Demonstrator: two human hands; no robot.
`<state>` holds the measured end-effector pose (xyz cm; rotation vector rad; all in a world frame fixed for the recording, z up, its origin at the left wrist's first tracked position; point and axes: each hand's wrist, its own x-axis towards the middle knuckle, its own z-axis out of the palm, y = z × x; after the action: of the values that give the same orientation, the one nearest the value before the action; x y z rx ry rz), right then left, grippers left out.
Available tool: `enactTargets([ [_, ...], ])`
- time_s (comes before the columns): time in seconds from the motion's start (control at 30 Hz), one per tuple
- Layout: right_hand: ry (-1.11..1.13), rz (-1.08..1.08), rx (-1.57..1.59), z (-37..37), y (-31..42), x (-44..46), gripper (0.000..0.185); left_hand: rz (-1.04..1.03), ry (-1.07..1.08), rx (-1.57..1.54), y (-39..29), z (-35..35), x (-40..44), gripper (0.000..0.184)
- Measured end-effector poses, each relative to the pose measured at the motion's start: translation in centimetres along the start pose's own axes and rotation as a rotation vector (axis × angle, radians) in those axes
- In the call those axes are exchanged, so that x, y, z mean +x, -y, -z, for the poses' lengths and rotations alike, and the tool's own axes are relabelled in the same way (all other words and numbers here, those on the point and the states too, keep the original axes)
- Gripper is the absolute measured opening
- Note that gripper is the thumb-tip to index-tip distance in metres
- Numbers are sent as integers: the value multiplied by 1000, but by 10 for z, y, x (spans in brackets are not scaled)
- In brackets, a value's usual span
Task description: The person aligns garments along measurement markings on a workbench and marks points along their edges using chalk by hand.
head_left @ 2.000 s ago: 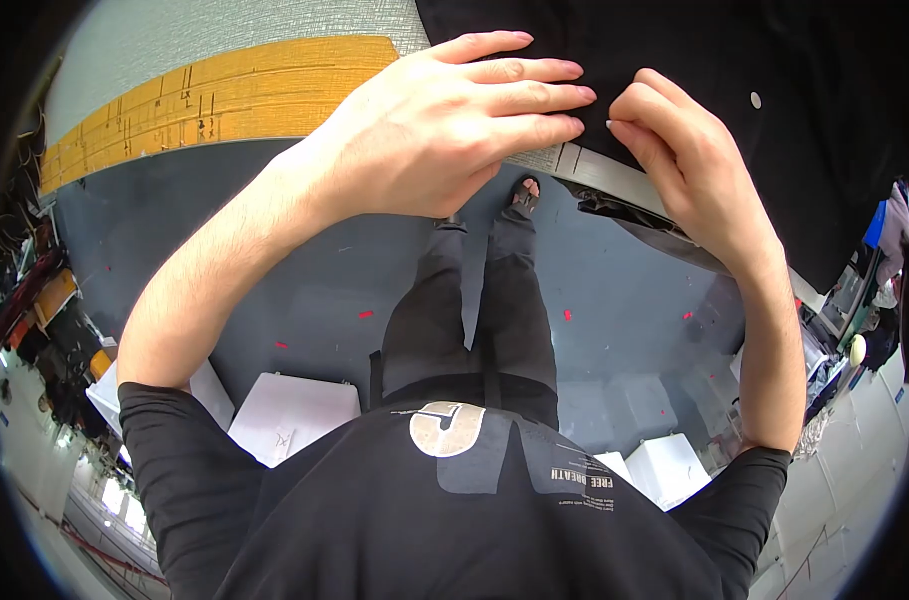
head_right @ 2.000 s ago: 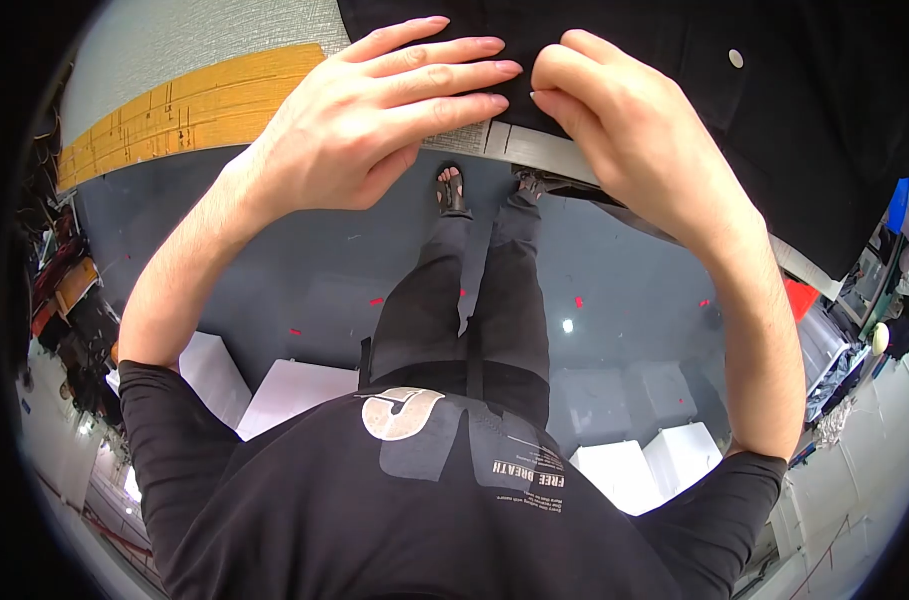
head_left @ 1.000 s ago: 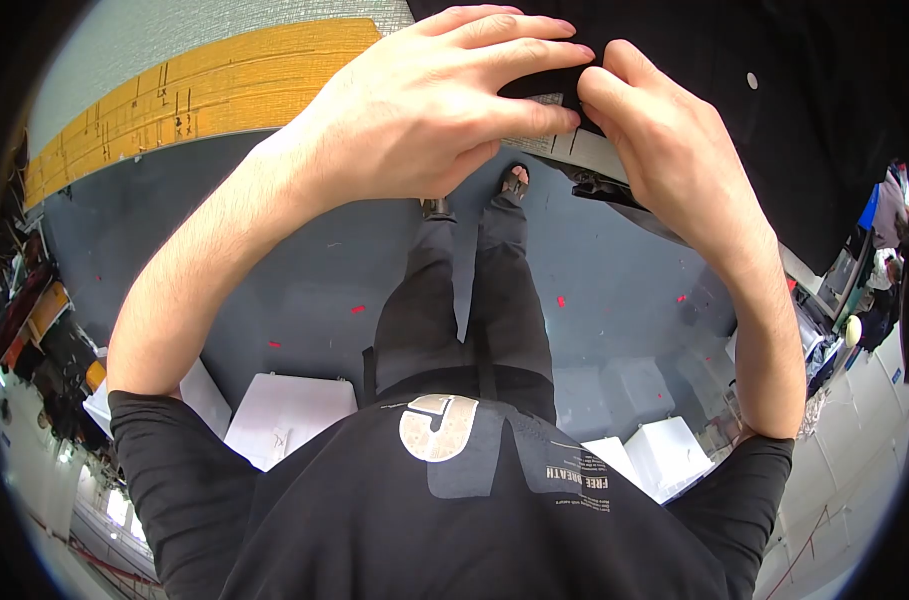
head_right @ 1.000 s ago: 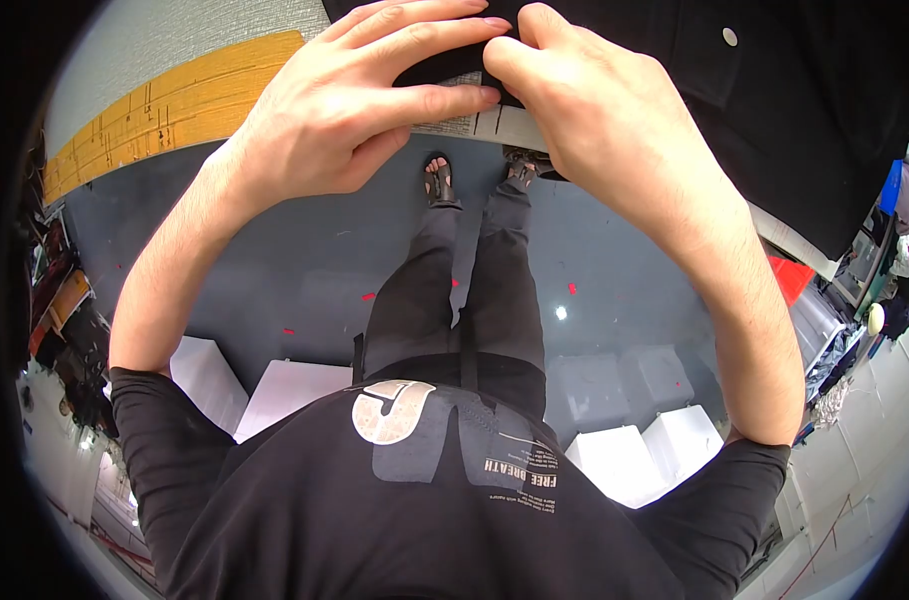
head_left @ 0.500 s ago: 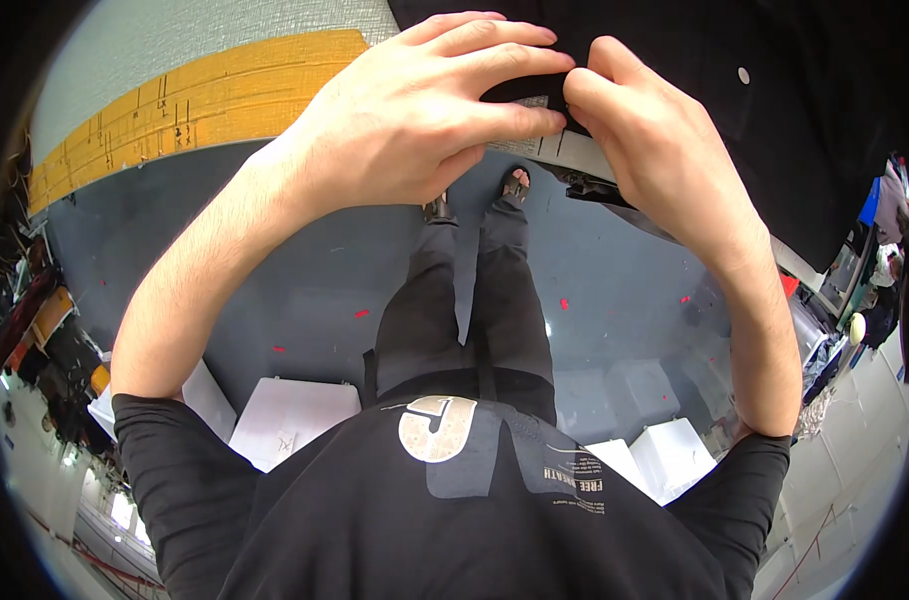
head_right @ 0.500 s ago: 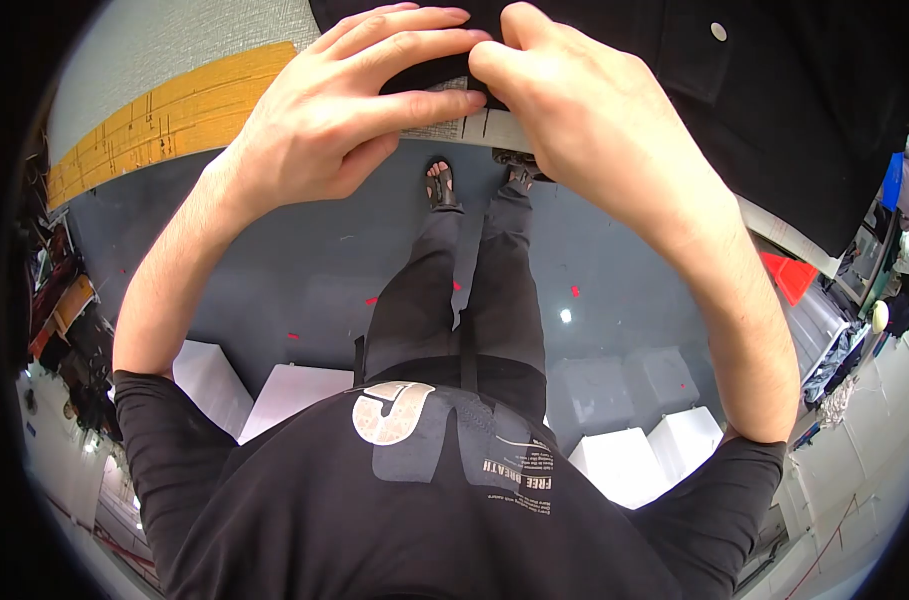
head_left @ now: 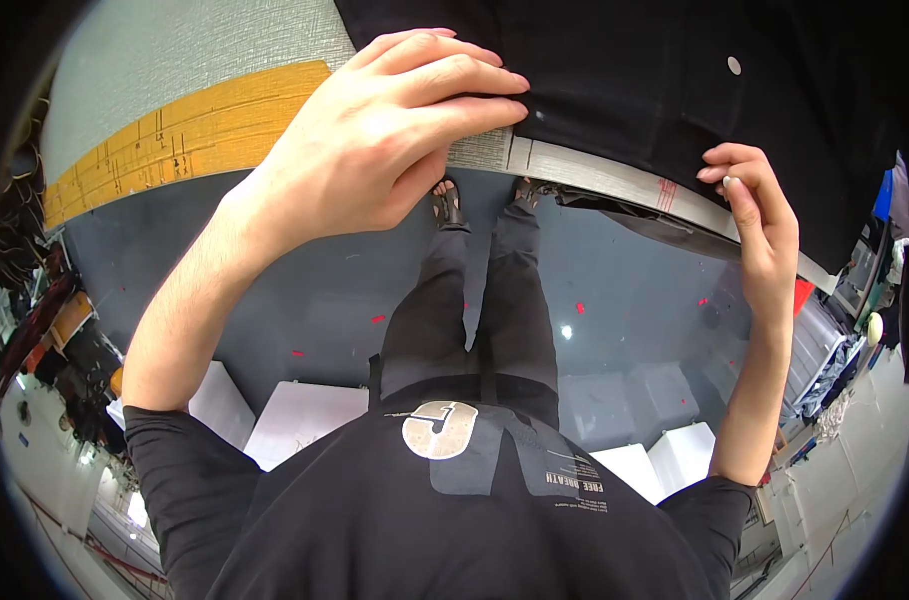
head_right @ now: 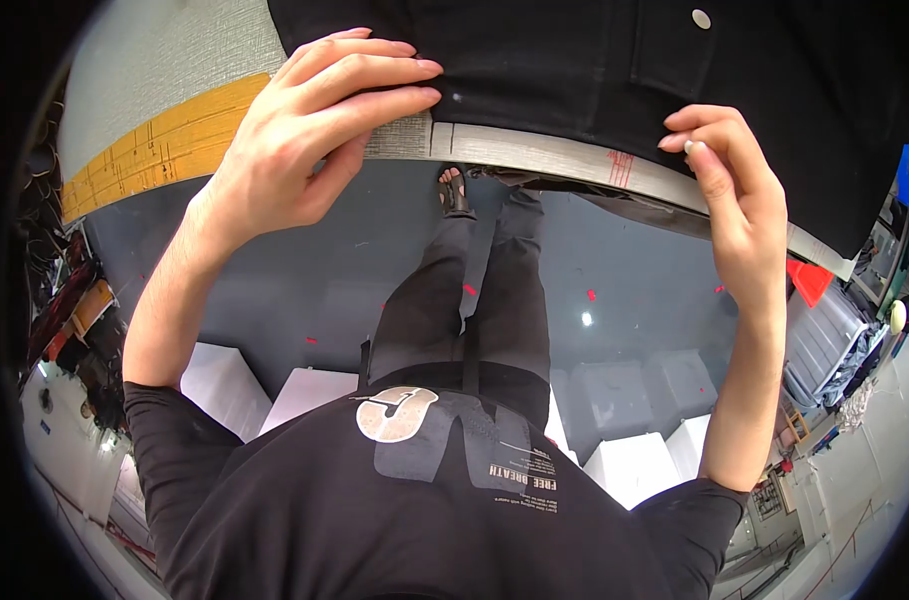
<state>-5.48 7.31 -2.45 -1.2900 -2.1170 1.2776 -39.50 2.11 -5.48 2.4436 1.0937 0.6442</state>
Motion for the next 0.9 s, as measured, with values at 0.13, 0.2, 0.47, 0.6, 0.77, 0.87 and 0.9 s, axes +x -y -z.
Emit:
enactTargets([
  [0.13,0,-36,21,4,-7,-6,16,6,45,43,-4,5,1,48],
  [0.2,1,-37,47,3,-8,-6,15,-9,52,64,-4,7,3,47],
  [0.47,7,-8,50,1,-10,-7,16,-75,55,138,-4,10,19,40],
  [0.6,-18,3,91,2,-12,-9,16,-97,78,99,-5,8,35,34],
  [0.77,-28,96,31,-3,-13,-4,10,-106,107,38,-26,-14,59,43],
  [0.87,-65,135,10,-7,-13,-2,5,-72,118,141,-44,-28,65,53],
  [0.9,-73,142,2,-8,-14,-2,5,-68,145,204,-45,-32,65,60],
])
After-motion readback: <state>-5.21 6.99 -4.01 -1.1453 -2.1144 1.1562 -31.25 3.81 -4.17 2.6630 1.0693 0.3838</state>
